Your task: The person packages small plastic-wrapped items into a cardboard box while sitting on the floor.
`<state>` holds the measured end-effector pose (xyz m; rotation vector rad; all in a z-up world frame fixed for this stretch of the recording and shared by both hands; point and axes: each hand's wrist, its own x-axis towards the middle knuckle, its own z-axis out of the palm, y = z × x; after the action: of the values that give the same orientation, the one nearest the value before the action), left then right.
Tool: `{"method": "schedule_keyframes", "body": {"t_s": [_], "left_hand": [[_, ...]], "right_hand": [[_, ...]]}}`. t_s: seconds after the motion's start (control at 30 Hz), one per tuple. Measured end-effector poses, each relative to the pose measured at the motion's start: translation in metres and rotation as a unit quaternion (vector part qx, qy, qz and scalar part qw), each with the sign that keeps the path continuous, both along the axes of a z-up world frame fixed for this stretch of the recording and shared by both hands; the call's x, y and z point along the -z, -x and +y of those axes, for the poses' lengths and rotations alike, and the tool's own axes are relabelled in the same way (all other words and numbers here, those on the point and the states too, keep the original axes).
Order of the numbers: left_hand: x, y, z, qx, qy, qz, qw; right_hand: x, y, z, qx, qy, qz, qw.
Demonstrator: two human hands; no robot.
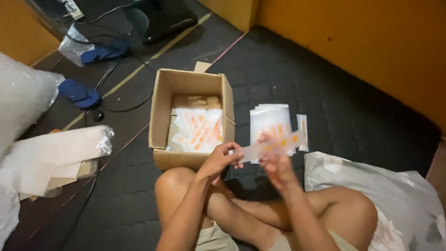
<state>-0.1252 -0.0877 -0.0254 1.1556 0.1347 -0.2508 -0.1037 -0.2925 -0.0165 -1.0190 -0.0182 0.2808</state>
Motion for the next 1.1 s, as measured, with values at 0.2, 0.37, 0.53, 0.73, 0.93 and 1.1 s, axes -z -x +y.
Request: {"method": "schedule_keyframes", "body": {"t_s": [0.2, 0.37, 0.53, 0.73, 0.93, 1.1], "left_hand": [[-0.007, 0.011, -0.013, 0.077, -0.077, 0.042, 0.993], [-0.001, 0.021, 0.008, 0.061, -0.121, 0.067, 0.988], [0.007, 0.025, 0.018, -0.003, -0.135, 0.085, 0.987], [0.019, 0.024, 0.011, -0.075, -0.146, 0.047, 0.985], [0.026, 0.025, 0.011, -0.145, -0.126, 0.054, 0.980], [0.014, 0.025, 0.012, -0.196, -0.149, 0.050, 0.968]], "right_hand": [[0.103, 0.046, 0.027, 0.067, -0.022, 0.165, 0.984], [0.095, 0.044, -0.002, 0.109, 0.003, 0.211, 0.971], [0.093, 0.032, -0.054, 0.138, 0.031, 0.172, 0.975], [0.051, 0.029, -0.085, 0.162, 0.095, 0.148, 0.971], [0.067, 0.024, -0.091, 0.173, 0.116, 0.152, 0.966], [0.078, 0.020, -0.090, 0.162, 0.119, 0.142, 0.969]]}}
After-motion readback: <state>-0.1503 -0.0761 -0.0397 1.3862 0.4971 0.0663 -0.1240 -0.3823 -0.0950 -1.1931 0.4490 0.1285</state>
